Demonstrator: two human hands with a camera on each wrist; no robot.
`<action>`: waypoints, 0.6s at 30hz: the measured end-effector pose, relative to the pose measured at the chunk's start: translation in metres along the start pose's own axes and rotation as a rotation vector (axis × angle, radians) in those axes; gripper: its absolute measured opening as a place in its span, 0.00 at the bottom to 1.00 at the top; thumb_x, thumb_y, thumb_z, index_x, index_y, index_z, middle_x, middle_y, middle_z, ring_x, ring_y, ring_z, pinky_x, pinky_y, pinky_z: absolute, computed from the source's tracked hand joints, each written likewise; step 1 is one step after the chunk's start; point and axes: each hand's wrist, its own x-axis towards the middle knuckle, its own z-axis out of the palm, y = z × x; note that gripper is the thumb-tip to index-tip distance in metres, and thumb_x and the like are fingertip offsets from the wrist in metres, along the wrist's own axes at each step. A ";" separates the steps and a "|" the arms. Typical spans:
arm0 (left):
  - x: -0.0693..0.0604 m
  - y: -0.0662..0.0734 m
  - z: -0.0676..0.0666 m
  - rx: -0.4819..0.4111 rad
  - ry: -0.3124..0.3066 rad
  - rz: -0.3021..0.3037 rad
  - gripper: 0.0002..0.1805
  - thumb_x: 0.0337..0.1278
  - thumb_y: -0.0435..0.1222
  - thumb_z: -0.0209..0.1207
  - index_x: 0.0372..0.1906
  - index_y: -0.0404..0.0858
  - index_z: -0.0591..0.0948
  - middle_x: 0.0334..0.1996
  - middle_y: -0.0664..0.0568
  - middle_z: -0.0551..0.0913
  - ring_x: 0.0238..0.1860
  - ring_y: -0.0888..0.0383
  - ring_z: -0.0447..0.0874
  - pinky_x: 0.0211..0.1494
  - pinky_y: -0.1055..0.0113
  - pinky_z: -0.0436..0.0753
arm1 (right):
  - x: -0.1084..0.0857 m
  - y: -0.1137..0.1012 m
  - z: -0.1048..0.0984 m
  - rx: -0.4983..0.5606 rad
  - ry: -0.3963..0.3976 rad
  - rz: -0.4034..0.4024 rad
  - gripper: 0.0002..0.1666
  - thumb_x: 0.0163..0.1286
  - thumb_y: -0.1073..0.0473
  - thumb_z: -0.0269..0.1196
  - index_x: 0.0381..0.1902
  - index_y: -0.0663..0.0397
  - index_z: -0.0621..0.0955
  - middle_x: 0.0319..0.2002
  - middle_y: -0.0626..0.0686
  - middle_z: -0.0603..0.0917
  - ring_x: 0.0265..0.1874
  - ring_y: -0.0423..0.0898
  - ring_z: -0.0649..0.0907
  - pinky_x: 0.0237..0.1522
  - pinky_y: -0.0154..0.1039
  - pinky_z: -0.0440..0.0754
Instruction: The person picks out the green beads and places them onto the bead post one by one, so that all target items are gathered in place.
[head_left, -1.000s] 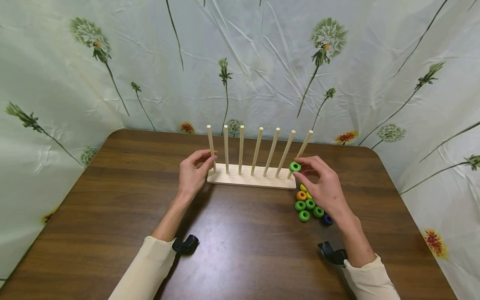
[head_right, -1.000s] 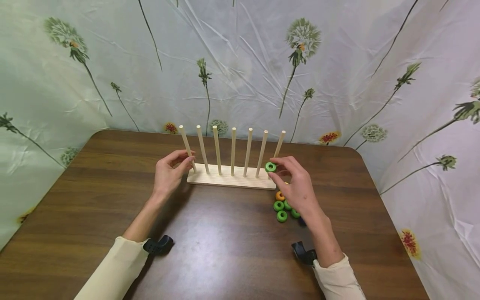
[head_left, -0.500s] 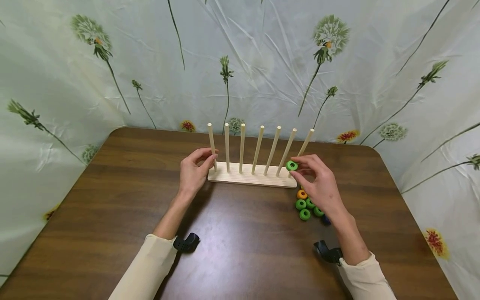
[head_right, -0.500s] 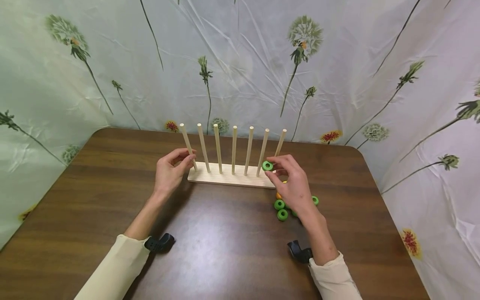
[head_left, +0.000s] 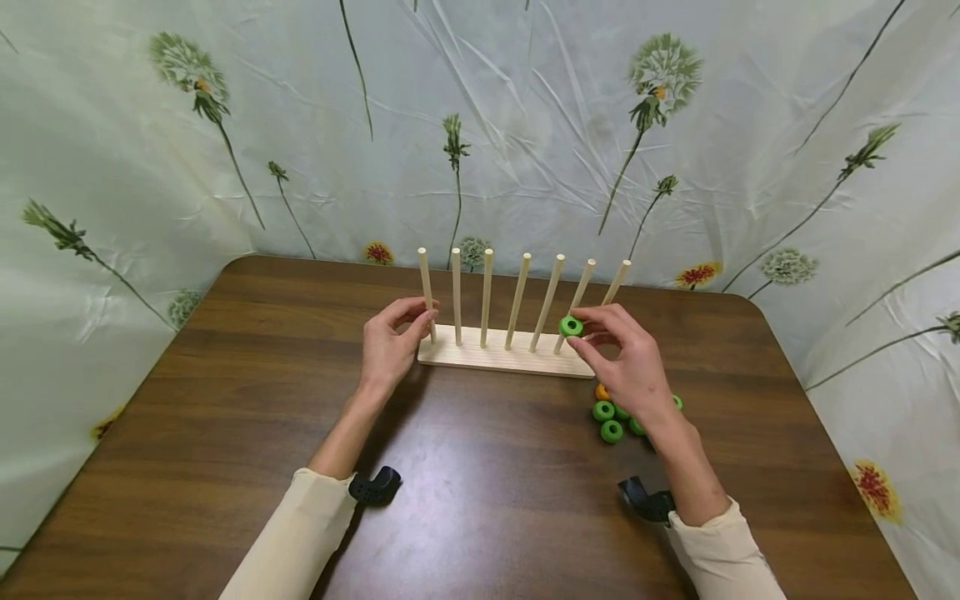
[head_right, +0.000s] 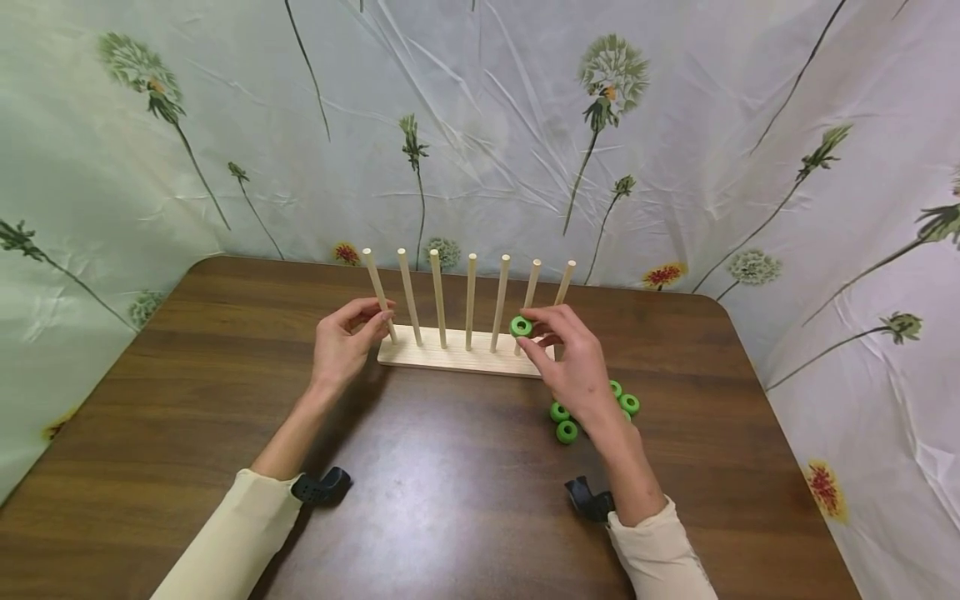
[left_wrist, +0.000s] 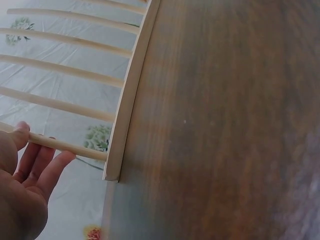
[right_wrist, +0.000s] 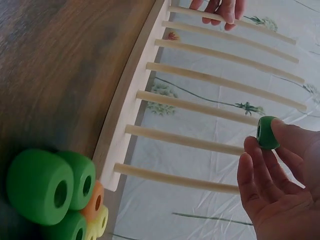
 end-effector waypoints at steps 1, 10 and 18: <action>0.000 0.000 0.000 0.000 0.001 0.001 0.09 0.64 0.30 0.69 0.46 0.31 0.89 0.43 0.32 0.90 0.35 0.65 0.87 0.40 0.78 0.86 | 0.001 -0.001 0.001 0.002 -0.001 -0.005 0.22 0.64 0.71 0.72 0.56 0.63 0.84 0.49 0.58 0.85 0.44 0.54 0.85 0.46 0.23 0.82; -0.001 0.001 -0.001 -0.001 -0.003 -0.002 0.10 0.63 0.31 0.69 0.46 0.31 0.89 0.43 0.33 0.90 0.36 0.64 0.87 0.40 0.77 0.86 | 0.005 -0.004 0.006 0.030 0.006 -0.028 0.22 0.64 0.71 0.73 0.56 0.63 0.85 0.47 0.56 0.86 0.41 0.50 0.86 0.45 0.22 0.81; -0.001 0.001 -0.001 0.007 -0.004 -0.001 0.10 0.63 0.31 0.69 0.46 0.31 0.89 0.43 0.33 0.90 0.35 0.65 0.86 0.39 0.78 0.85 | 0.007 -0.008 0.012 0.011 0.021 -0.077 0.22 0.63 0.71 0.73 0.55 0.61 0.86 0.46 0.55 0.87 0.40 0.50 0.86 0.44 0.25 0.82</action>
